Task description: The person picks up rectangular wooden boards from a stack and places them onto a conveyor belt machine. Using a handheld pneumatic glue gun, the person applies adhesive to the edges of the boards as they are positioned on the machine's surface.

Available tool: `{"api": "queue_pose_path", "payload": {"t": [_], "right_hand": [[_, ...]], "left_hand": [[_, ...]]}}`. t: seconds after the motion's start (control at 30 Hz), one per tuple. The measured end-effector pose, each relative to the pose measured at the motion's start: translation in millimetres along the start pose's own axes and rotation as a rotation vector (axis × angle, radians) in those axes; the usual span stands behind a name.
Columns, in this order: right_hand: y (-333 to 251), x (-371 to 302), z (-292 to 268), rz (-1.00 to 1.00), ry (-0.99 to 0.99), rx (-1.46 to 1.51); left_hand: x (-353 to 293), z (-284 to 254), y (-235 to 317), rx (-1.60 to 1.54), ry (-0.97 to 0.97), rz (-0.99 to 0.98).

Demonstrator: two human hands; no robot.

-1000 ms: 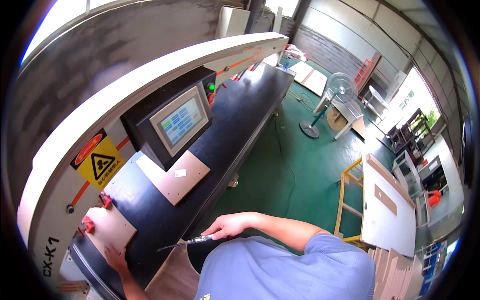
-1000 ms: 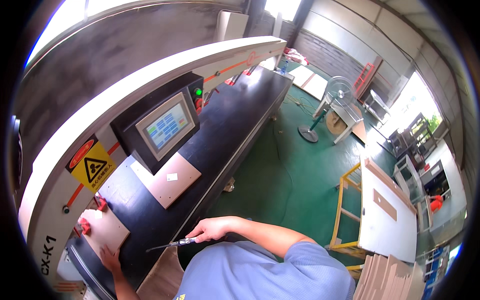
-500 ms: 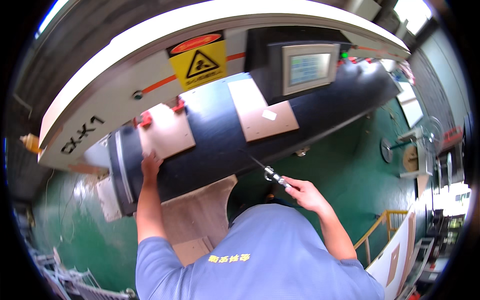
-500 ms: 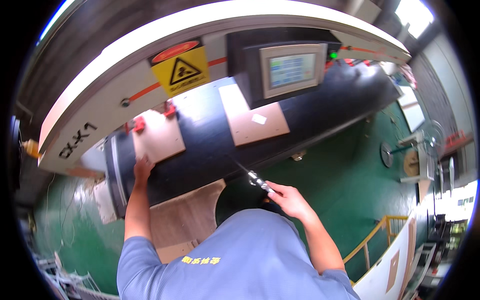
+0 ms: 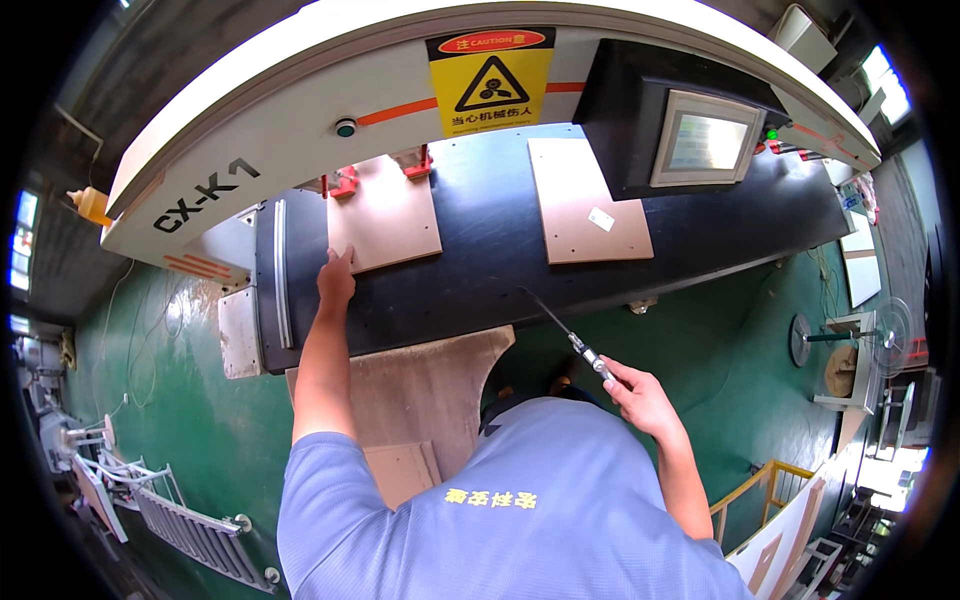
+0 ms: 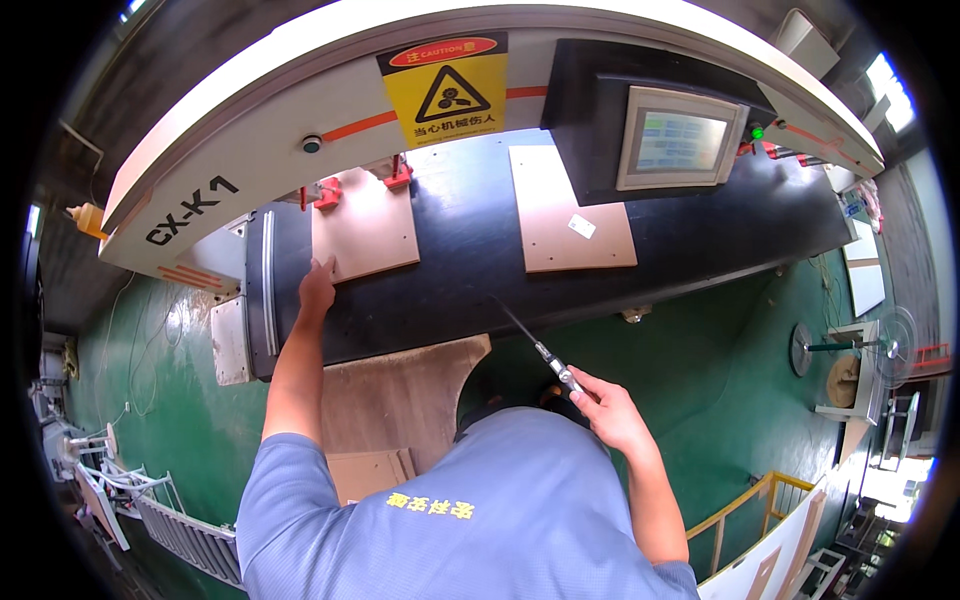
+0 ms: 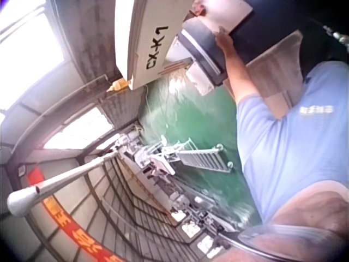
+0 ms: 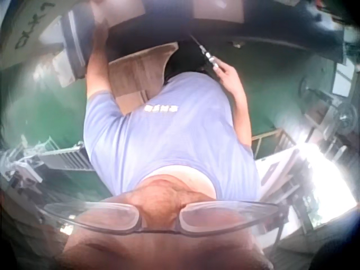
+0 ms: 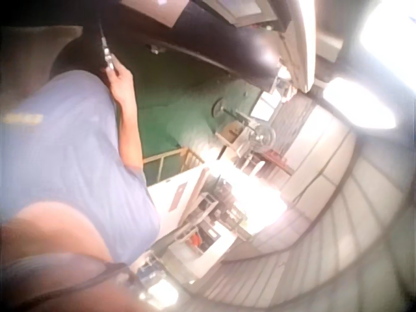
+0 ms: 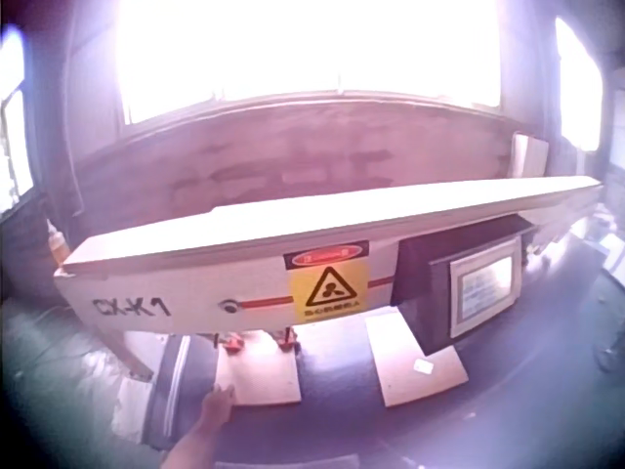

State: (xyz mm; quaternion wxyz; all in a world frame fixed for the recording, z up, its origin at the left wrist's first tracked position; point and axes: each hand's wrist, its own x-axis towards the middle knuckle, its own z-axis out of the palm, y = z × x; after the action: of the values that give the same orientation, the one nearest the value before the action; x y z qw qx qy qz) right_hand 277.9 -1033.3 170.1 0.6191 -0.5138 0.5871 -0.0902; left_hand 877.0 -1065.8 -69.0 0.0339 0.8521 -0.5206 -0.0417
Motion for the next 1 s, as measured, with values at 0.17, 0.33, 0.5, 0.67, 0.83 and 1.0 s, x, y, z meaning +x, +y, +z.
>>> {"api": "queue_pose_path", "payload": {"t": [0.17,0.33,0.5,0.67,0.83,1.0], "right_hand": [[-3.0,-0.2,3.0,0.020,-0.029,-0.003],[-11.7,-1.8,6.0,0.021,-0.043,-0.028],[-19.3,-2.9,6.0,0.042,-0.048,-0.015],[-15.0,0.1,4.3,0.030,-0.045,-0.036],[-14.0,2.8,2.4,0.002,-0.061,-0.060],[-12.4,5.2,3.4,0.000,-0.050,-0.074]], "left_hand": [[7.0,-0.3,-28.1,-0.088,0.004,0.129],[10.3,3.6,-26.1,-0.085,-0.045,0.086],[9.9,8.5,-25.5,-0.119,-0.025,0.059],[10.7,9.2,-21.2,-0.116,-0.043,0.023],[11.2,11.0,-22.9,-0.120,-0.052,0.001],[9.9,8.9,-19.0,-0.127,-0.045,0.000]]}}
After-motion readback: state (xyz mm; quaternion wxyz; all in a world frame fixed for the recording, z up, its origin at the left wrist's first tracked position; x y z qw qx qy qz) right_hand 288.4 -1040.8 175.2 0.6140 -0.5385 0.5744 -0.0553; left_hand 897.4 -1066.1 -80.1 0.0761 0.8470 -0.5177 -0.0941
